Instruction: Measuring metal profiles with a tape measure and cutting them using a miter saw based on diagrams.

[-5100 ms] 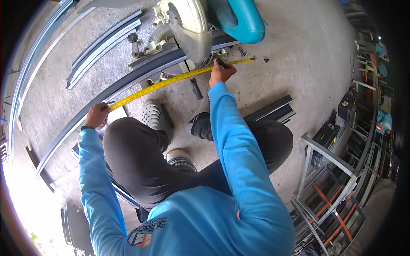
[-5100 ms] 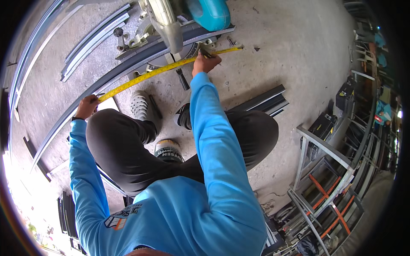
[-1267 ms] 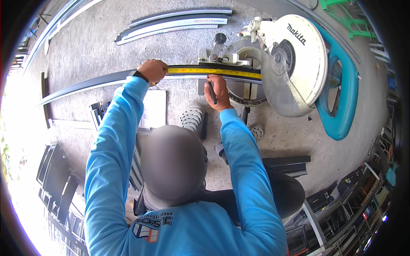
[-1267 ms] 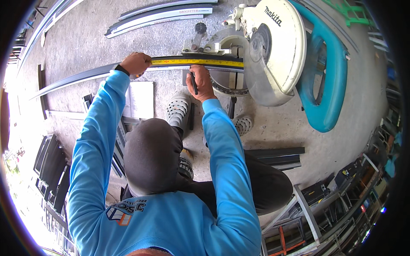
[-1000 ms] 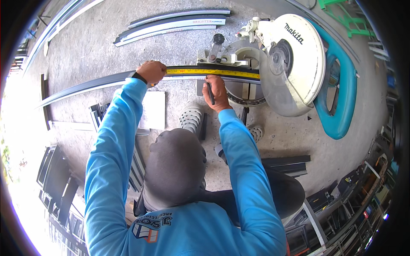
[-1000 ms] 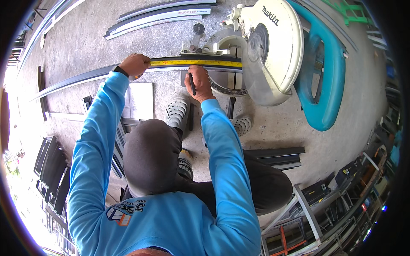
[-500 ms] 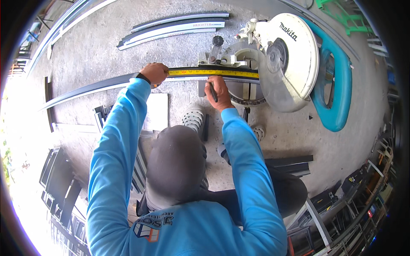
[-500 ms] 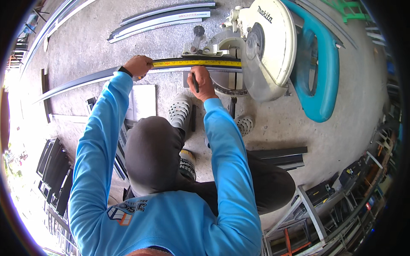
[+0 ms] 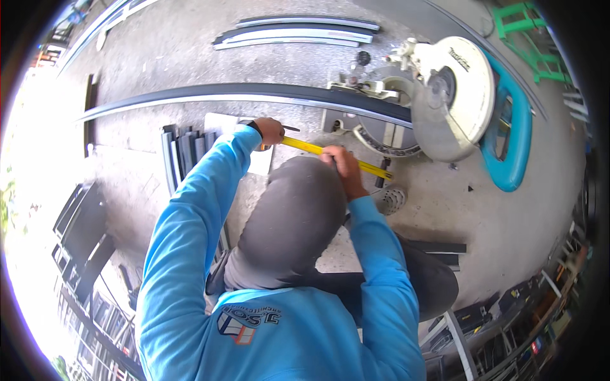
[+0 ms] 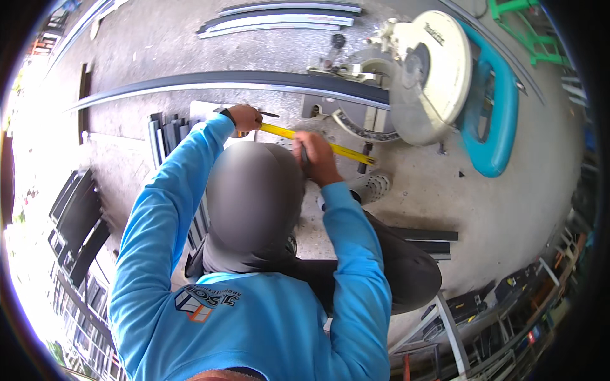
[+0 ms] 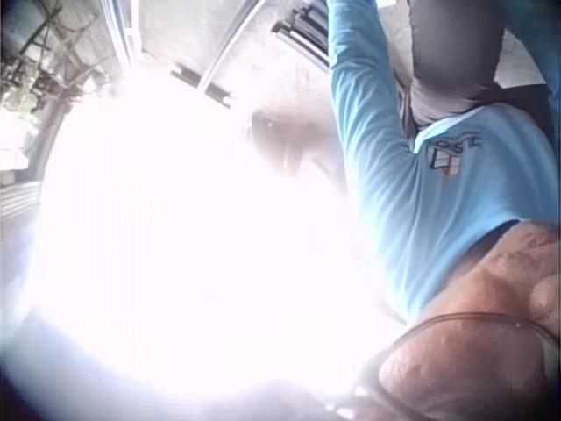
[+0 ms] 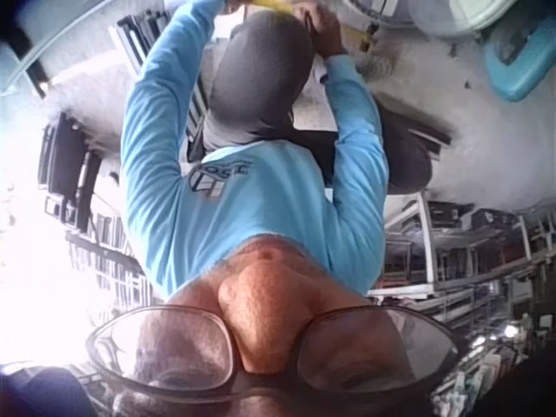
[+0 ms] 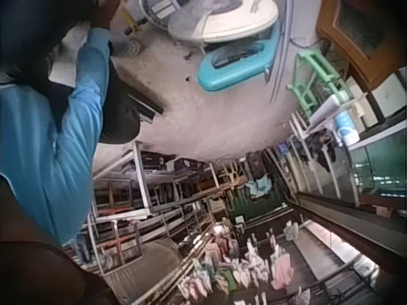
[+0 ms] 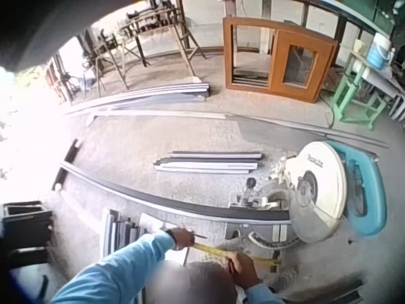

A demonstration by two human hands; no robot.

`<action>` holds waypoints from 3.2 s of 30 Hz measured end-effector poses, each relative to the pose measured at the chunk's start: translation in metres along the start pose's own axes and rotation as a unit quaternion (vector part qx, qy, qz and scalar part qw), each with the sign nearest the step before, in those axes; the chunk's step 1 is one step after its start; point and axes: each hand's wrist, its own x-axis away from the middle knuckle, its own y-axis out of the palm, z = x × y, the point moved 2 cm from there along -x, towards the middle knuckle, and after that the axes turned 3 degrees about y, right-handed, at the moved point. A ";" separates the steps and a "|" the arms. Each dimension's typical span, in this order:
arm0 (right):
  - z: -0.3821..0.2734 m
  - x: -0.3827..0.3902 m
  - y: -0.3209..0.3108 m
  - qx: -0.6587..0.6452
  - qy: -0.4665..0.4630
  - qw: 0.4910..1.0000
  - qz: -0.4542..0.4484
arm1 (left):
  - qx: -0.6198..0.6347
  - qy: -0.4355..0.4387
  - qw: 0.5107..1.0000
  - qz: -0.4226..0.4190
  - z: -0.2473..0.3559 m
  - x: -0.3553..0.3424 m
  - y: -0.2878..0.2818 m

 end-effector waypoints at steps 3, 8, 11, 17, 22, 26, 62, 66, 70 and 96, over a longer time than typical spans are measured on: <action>-0.018 -0.012 -0.032 -0.072 0.060 0.996 0.000 | 0.099 -0.025 0.995 -0.022 -0.043 0.028 0.033; -0.078 -0.038 -0.120 -0.078 0.024 0.994 0.068 | 0.236 -0.059 0.968 0.055 -0.076 0.054 0.088; -0.120 -0.057 -0.194 0.024 -0.085 0.990 0.113 | 0.114 -0.064 0.971 0.202 -0.075 0.062 0.107; -0.145 -0.100 -0.304 0.239 0.006 0.922 0.306 | -0.054 -0.080 0.983 0.157 -0.042 0.063 0.090; -0.097 -0.141 -0.327 0.279 0.215 0.905 0.239 | -0.047 -0.015 0.895 0.444 -0.043 0.012 -0.042; -0.074 -0.162 -0.330 0.184 0.343 0.903 0.181 | -0.006 -0.057 0.972 0.229 -0.029 -0.028 -0.078; -0.015 -0.031 -0.261 -0.106 0.459 0.836 0.282 | 0.100 -0.014 0.969 0.226 0.078 -0.095 -0.095; -0.011 -0.025 -0.256 -0.115 0.453 0.838 0.283 | 0.102 -0.016 0.967 0.231 0.080 -0.093 -0.096; -0.007 -0.019 -0.251 -0.114 0.438 0.846 0.283 | 0.110 -0.006 0.965 0.238 0.081 -0.091 -0.096; -0.010 -0.023 -0.253 -0.119 0.435 0.844 0.289 | 0.109 -0.014 0.962 0.250 0.080 -0.092 -0.094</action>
